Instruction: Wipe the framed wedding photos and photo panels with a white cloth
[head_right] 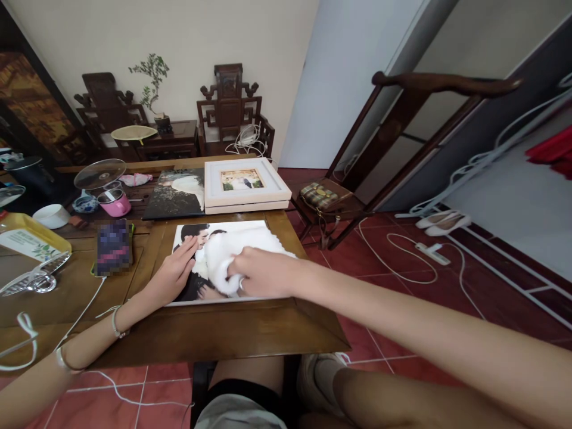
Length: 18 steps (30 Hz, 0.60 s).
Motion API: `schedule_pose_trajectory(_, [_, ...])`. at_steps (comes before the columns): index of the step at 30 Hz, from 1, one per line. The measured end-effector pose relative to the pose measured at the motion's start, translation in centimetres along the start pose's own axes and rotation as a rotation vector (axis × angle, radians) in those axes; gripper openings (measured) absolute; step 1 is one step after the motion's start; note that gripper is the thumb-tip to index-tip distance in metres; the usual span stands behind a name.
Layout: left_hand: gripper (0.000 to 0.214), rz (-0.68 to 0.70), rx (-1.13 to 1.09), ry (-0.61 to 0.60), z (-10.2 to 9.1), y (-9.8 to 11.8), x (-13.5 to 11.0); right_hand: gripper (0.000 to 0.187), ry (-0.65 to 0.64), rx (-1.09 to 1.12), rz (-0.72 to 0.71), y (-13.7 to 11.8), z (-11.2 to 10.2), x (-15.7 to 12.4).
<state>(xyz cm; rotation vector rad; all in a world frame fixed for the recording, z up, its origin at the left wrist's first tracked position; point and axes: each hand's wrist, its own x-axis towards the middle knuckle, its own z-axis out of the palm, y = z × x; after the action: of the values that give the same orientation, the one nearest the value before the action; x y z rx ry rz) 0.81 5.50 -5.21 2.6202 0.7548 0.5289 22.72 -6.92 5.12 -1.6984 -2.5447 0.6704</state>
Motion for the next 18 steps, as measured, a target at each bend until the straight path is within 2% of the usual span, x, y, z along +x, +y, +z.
schedule_pose_trajectory(4, [0.048, 0.002, 0.044, 0.01, 0.2, -0.2, -0.1, 0.034, 0.116, 0.01, 0.129, 2.4, -0.5, 1.6])
schedule_pose_trajectory(7, [0.048, 0.013, 0.051, 0.023, 0.3, -0.2, -0.1, 0.037, 0.241, 0.116, 0.088, 3.1, -0.6, 3.7])
schedule_pose_trajectory(9, [0.048, 0.023, 0.051, 0.034, 0.4, -0.2, 0.0, 0.032, 0.273, 0.202, 0.04, 2.9, -0.9, 5.3])
schedule_pose_trajectory(14, [0.045, 0.051, 0.055, 0.028, 0.0, 0.1, 0.2, 0.026, 0.186, 0.392, 0.022, 1.1, -2.4, 8.7])
schedule_pose_trajectory(18, [0.042, 0.038, 0.071, 0.004, -0.3, 0.3, 0.2, 0.026, 0.156, 0.144, -0.16, -0.4, -3.3, 10.9])
